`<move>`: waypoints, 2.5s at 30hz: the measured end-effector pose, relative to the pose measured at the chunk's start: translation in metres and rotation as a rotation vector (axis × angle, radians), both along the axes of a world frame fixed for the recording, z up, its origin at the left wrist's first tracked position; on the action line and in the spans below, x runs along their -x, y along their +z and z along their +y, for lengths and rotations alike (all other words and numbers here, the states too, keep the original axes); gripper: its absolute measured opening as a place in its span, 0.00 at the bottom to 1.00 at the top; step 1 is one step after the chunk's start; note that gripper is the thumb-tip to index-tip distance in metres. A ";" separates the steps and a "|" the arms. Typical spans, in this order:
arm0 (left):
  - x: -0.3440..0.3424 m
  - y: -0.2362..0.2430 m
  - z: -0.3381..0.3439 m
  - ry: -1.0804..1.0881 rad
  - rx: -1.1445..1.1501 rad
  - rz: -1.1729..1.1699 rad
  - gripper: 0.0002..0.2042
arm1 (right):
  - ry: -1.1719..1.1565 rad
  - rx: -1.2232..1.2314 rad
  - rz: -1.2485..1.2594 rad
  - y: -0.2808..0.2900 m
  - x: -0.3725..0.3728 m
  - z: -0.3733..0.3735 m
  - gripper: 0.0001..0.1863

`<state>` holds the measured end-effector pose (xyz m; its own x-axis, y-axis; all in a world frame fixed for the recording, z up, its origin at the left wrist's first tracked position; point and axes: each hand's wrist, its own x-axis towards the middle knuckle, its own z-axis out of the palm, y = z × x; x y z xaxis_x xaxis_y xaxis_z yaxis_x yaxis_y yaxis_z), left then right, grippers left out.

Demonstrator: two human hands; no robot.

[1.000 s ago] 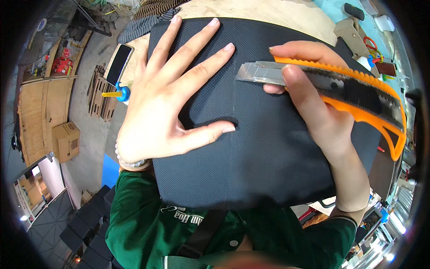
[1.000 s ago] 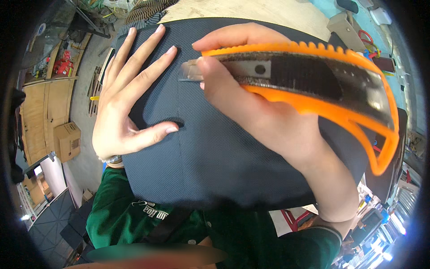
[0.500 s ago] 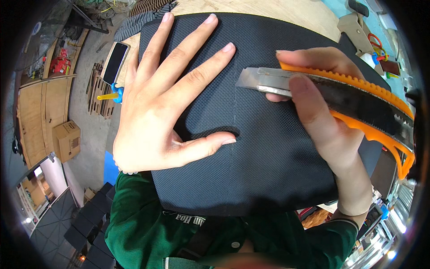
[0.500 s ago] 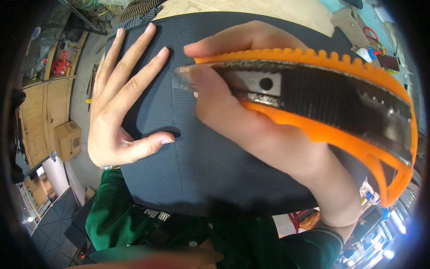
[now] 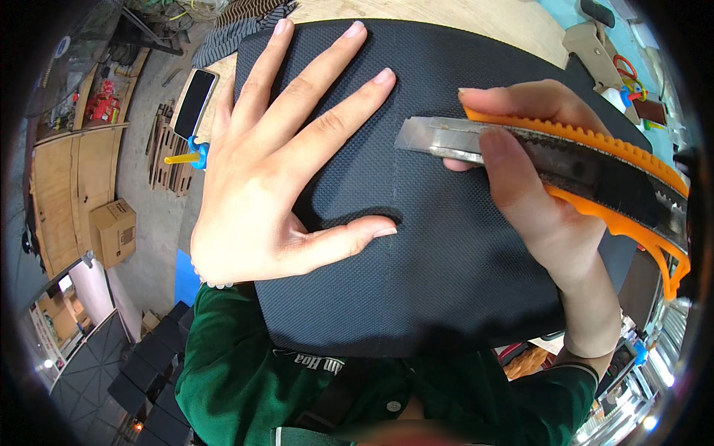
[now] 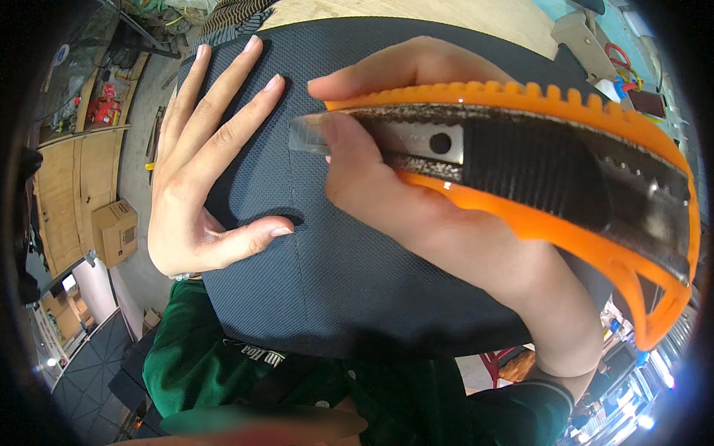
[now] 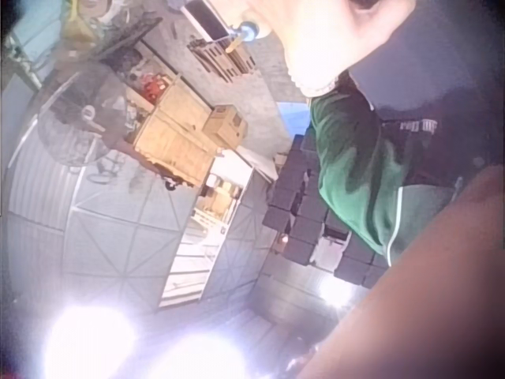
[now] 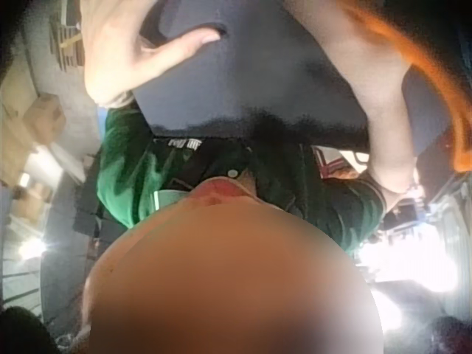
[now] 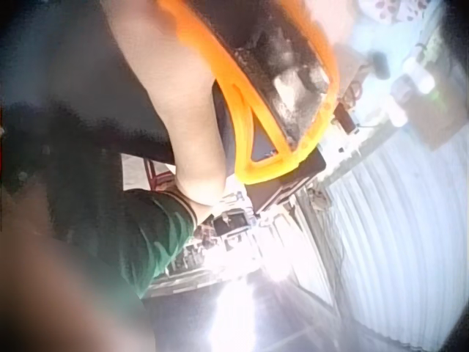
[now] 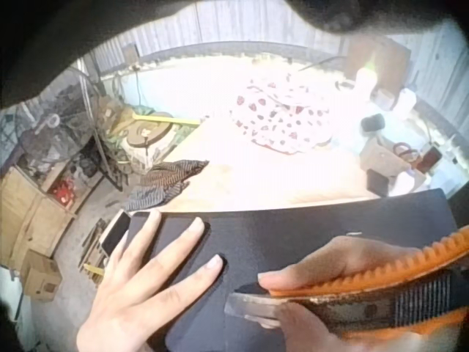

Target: The person uses an orange utility knife to cut a straight line along a marked seam on a black fabric-covered speaker box. They hold the box steady with one hand while guiding the knife with the other, then lift the box to inspect the cut.

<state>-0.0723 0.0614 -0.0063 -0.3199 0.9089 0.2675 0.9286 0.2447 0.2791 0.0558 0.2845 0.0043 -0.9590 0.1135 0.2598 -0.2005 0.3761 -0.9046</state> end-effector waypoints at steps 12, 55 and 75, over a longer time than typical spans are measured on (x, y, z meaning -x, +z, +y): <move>0.001 -0.002 0.000 -0.006 -0.010 0.000 0.44 | 0.030 -0.008 0.008 0.001 -0.001 0.001 0.12; 0.001 -0.006 -0.001 0.006 -0.026 0.009 0.44 | 0.014 0.096 0.038 -0.003 0.001 -0.002 0.10; 0.000 -0.003 -0.001 -0.001 -0.015 0.012 0.44 | 0.029 0.013 0.013 0.000 0.000 0.000 0.11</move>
<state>-0.0727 0.0609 -0.0090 -0.3161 0.9048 0.2854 0.9320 0.2399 0.2717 0.0559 0.2844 0.0039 -0.9584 0.0895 0.2711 -0.2230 0.3581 -0.9067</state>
